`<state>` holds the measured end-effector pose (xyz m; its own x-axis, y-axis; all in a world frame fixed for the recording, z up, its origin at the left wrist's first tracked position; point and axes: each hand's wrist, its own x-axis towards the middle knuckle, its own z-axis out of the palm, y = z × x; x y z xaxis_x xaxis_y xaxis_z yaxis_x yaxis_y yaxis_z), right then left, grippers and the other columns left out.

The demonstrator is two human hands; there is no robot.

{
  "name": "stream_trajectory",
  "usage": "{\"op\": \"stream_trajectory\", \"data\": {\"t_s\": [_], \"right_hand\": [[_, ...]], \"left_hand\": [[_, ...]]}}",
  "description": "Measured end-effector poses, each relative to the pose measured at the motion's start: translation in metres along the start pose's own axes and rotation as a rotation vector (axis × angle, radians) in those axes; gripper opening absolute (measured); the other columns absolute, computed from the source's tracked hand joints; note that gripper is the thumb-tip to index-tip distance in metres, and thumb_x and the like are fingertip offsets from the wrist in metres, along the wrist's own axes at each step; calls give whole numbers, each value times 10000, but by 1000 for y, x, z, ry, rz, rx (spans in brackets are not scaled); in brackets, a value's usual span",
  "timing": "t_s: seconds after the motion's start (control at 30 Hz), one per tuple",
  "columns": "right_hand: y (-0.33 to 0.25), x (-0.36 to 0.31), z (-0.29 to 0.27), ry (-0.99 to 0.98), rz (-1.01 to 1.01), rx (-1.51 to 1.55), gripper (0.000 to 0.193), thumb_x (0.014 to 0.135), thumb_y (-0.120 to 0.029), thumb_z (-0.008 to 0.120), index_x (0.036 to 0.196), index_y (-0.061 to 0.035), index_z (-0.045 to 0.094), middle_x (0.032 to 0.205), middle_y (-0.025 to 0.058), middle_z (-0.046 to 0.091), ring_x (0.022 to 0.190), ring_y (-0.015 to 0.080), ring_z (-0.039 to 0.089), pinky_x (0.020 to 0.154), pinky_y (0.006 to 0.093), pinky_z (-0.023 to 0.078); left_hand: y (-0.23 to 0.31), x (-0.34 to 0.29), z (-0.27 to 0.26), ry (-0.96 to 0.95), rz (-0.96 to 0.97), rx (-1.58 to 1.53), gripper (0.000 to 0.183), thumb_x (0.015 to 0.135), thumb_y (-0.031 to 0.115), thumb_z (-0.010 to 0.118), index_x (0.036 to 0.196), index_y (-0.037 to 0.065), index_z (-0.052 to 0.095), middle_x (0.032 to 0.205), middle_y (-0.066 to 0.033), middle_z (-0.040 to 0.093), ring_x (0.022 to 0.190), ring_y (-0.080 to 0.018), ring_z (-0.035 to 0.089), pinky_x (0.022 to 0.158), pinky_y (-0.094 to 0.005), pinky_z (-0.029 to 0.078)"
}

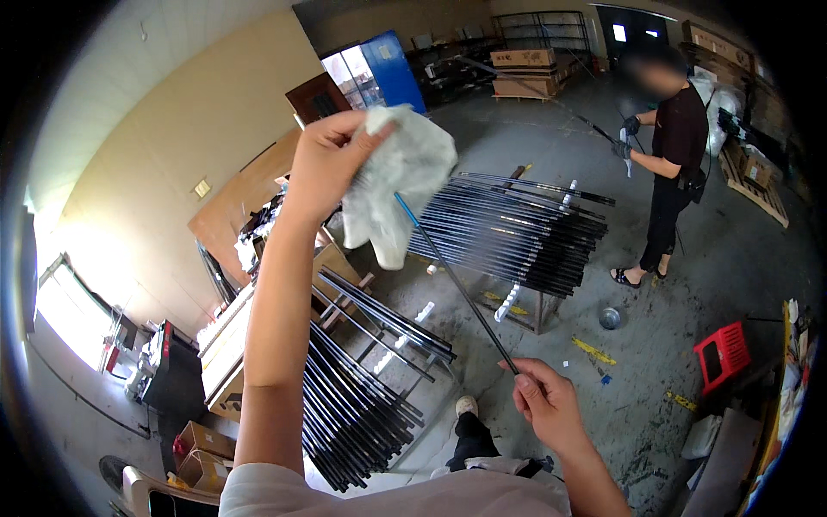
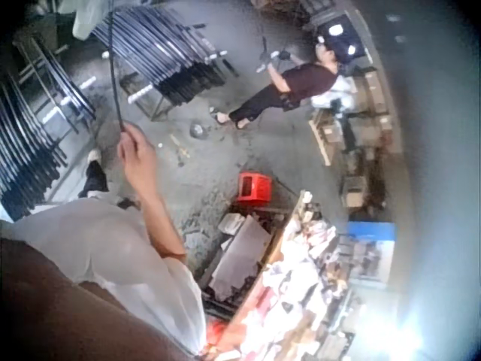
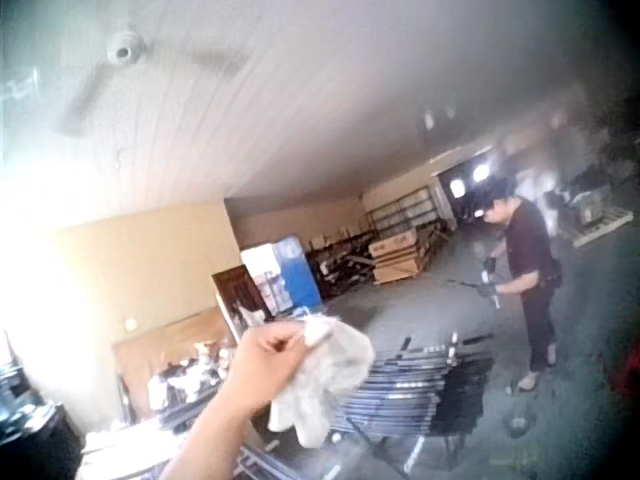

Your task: The person wipes long black metal poles with a cloth, handling them one at a time and placing them on racks.

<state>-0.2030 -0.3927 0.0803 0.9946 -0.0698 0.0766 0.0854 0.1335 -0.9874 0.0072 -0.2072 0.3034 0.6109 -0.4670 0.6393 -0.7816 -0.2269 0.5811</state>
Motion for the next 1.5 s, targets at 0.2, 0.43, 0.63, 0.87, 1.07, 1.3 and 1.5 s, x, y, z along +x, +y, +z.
{"op": "stream_trajectory", "data": {"t_s": [0.2,0.43,0.63,0.87,1.07,1.3,1.5], "right_hand": [[-1,5,-1,55,-29,40,220,929,-156,475,1074,-23,576,563,-22,454,462,37,359,414,190,280],[-3,7,-9,166,-105,111,206,918,-135,492,1058,-9,577,589,-7,481,477,41,368,416,186,284],[-5,-1,-13,162,-92,71,207,915,-139,492,1045,0,573,587,-2,474,472,44,359,412,191,271],[-5,-10,-1,80,-80,80,198,916,-103,477,1058,3,564,594,5,481,483,42,368,432,192,284],[10,-7,0,66,-134,87,242,893,-43,472,1129,6,490,610,19,491,503,50,388,442,202,299],[4,1,7,-66,-178,9,572,870,-23,460,1376,-35,192,1101,124,471,718,94,489,594,195,391],[-2,45,35,28,-622,-475,544,880,-103,506,1371,-39,281,1232,188,427,949,292,550,792,327,445]], "left_hand": [[21,-8,23,-74,427,332,242,729,-40,567,943,14,667,981,-76,669,775,-166,593,730,-261,464],[31,-49,45,-93,757,527,265,613,102,708,874,71,674,1002,-44,657,696,-211,531,641,-297,446],[8,-54,39,297,519,200,269,771,232,663,975,64,615,1115,-70,606,961,-208,565,854,-325,413],[14,-29,68,121,-148,-976,290,911,217,513,1141,44,476,846,-57,562,658,-113,513,609,-237,413],[24,-68,115,229,-320,-1372,150,935,204,472,1037,94,475,605,42,348,460,-42,304,402,-200,265],[8,-116,125,325,-401,-1472,103,951,202,436,956,100,423,634,18,353,469,-67,316,397,-210,268],[-11,-162,162,347,-431,-812,151,955,217,429,997,77,467,852,-13,511,747,-98,495,658,-243,429]]}}
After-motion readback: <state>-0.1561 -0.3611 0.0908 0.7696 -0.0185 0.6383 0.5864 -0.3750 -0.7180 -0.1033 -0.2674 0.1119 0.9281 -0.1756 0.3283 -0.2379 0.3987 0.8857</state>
